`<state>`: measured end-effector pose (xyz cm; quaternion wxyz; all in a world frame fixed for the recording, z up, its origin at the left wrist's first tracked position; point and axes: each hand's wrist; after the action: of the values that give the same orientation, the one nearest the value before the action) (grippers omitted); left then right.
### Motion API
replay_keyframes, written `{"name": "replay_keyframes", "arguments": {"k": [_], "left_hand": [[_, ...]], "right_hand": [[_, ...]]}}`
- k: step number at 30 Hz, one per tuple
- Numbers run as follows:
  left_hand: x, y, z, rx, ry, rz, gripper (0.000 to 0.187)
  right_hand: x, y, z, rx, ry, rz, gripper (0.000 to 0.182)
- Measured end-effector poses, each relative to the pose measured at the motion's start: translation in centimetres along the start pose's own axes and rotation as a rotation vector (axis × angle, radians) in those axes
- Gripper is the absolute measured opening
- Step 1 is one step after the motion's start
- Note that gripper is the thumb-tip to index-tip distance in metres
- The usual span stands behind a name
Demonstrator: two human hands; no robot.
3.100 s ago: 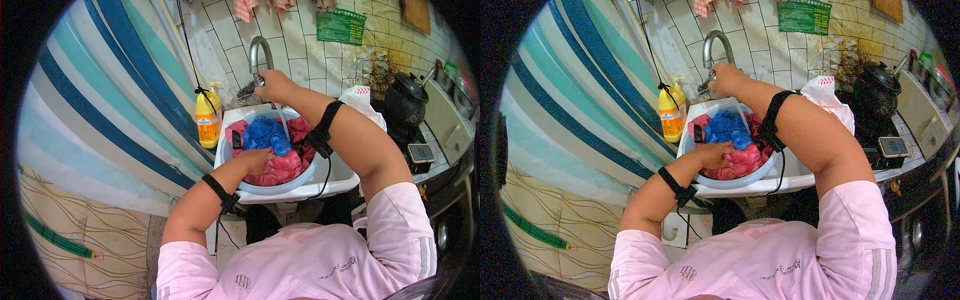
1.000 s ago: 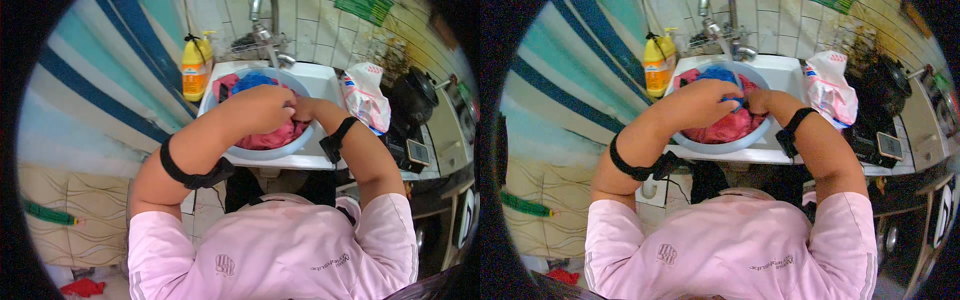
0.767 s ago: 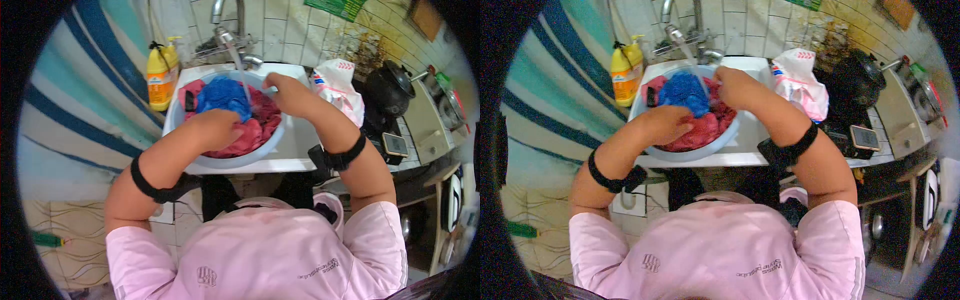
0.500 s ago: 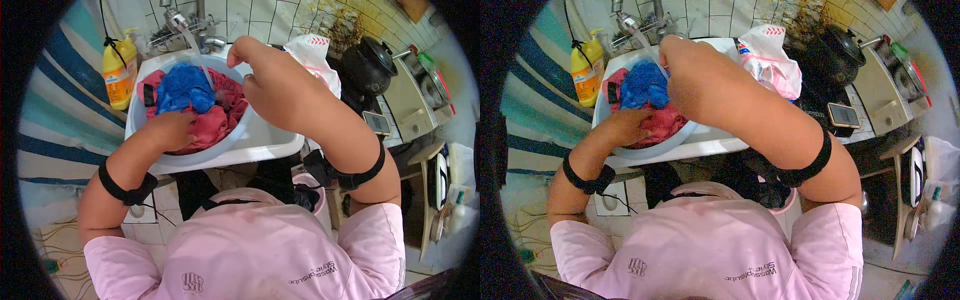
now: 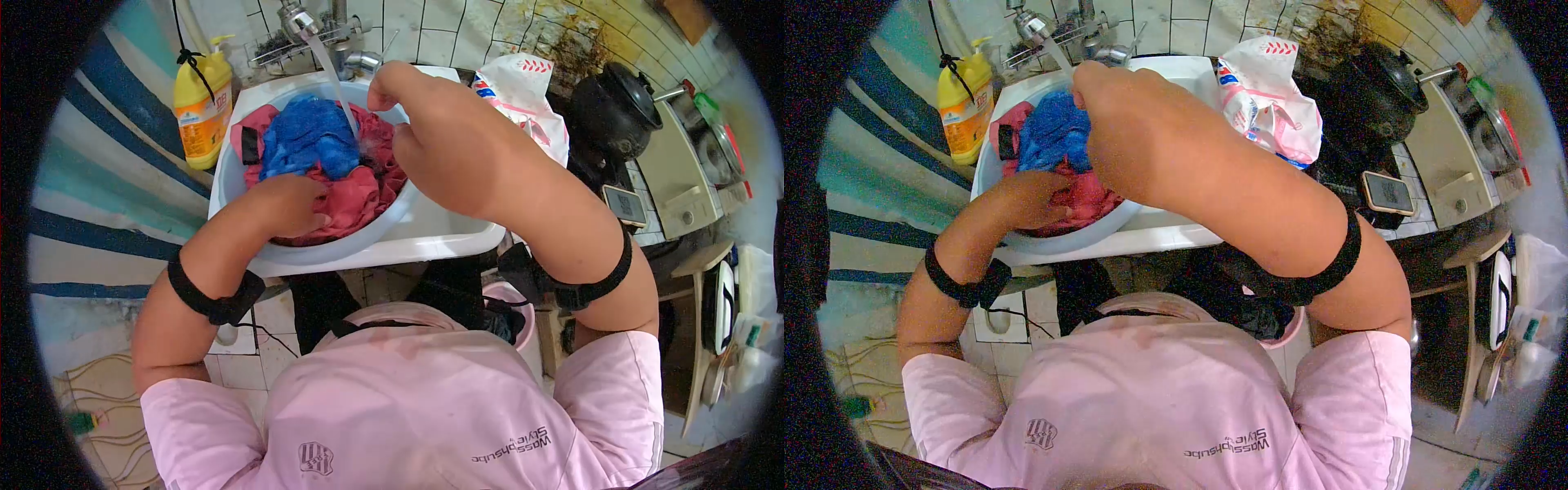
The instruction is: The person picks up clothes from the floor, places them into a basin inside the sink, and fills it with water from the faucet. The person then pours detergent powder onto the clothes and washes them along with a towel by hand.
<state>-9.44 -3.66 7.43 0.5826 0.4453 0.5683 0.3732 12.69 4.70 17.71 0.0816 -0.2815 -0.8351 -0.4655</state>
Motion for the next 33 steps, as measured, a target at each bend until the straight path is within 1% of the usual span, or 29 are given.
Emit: {"name": "replay_keyframes", "arguments": {"k": [3,5,7,9,15,17,18,20,21,22,23,24,26,27,28,29,30,31,33], "left_hand": [[-0.1,0.4,-0.2,-0.011,-0.017,-0.018,0.042],[0.1,0.1,-0.3,-0.017,-0.018,-0.023,0.044],[0.2,0.2,-0.3,-0.022,-0.021,-0.027,0.046],[0.2,0.7,0.0,0.004,-0.015,-0.078,0.050],[0.4,0.2,-0.3,-0.002,-0.021,-0.048,0.051],[0.3,0.3,-0.2,-0.014,-0.030,-0.052,0.052],[0.2,0.3,-0.2,-0.023,-0.039,-0.055,0.053],[0.3,0.5,-0.1,-0.002,-0.024,-0.083,0.052],[0.4,0.6,0.1,0.016,-0.006,-0.109,0.051],[0.3,0.9,0.3,0.027,-0.015,-0.105,0.051],[0.1,1.0,0.4,0.009,0.004,-0.102,0.050],[-0.1,1.1,0.6,-0.007,0.020,-0.102,0.049],[-0.5,1.5,0.9,-0.012,0.009,-0.100,0.049],[-0.6,1.7,1.0,-0.032,0.014,-0.091,0.049],[-0.5,1.1,0.5,-0.017,0.002,-0.090,0.049],[-0.3,-0.1,-0.3,-0.049,-0.019,-0.023,0.049],[-0.3,-0.7,-0.7,-0.083,-0.039,0.045,0.049],[-0.9,0.4,0.1,-0.088,-0.011,0.019,0.051],[-0.8,-0.1,-0.2,-0.082,-0.022,0.029,0.052]], "right_hand": [[0.2,-0.1,0.1,-0.029,0.032,0.017,0.025],[0.3,0.0,-0.1,-0.035,-0.035,-0.011,0.025],[0.3,-0.2,0.2,-0.039,-0.017,-0.003,0.025],[0.3,-0.2,0.2,-0.043,0.000,0.004,0.025],[0.3,-0.4,0.3,-0.019,0.001,0.000,0.025],[0.3,-0.7,0.7,-0.004,-0.019,-0.005,0.022],[0.3,-0.9,1.1,-0.005,-0.019,0.000,0.022],[0.0,-1.6,2.6,-0.038,0.129,0.017,0.015],[-0.4,-2.0,3.7,-0.042,0.123,0.028,0.015],[-0.8,-2.4,5.1,-0.148,0.069,0.000,0.012],[-1.5,-2.6,6.3,-0.252,0.011,-0.028,0.013],[-2.4,-2.7,7.1,-0.254,0.001,-0.015,0.013],[-4.9,-2.2,8.7,-0.272,-0.131,-0.048,0.022],[-6.5,-2.0,9.2,-0.275,-0.143,-0.031,0.022],[-8.5,-2.0,9.2,-0.209,-0.113,-0.014,0.024],[-10.7,-1.9,9.0,-0.143,-0.081,0.002,0.027],[-12.8,-1.6,8.6,-0.115,-0.078,-0.074,0.028],[-14.9,-1.5,8.1,-0.085,-0.074,-0.151,0.029],[-19.2,-2.9,8.2,-0.043,-0.124,-0.182,0.031]]}}
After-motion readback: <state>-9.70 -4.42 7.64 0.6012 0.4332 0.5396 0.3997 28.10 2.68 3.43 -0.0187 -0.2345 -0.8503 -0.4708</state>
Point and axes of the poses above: each hand's wrist, its own x-axis towards the middle knuckle, its own y-axis out of the back of the hand, z = x × y, and after that the axes turned 10 degrees about x, right-handed
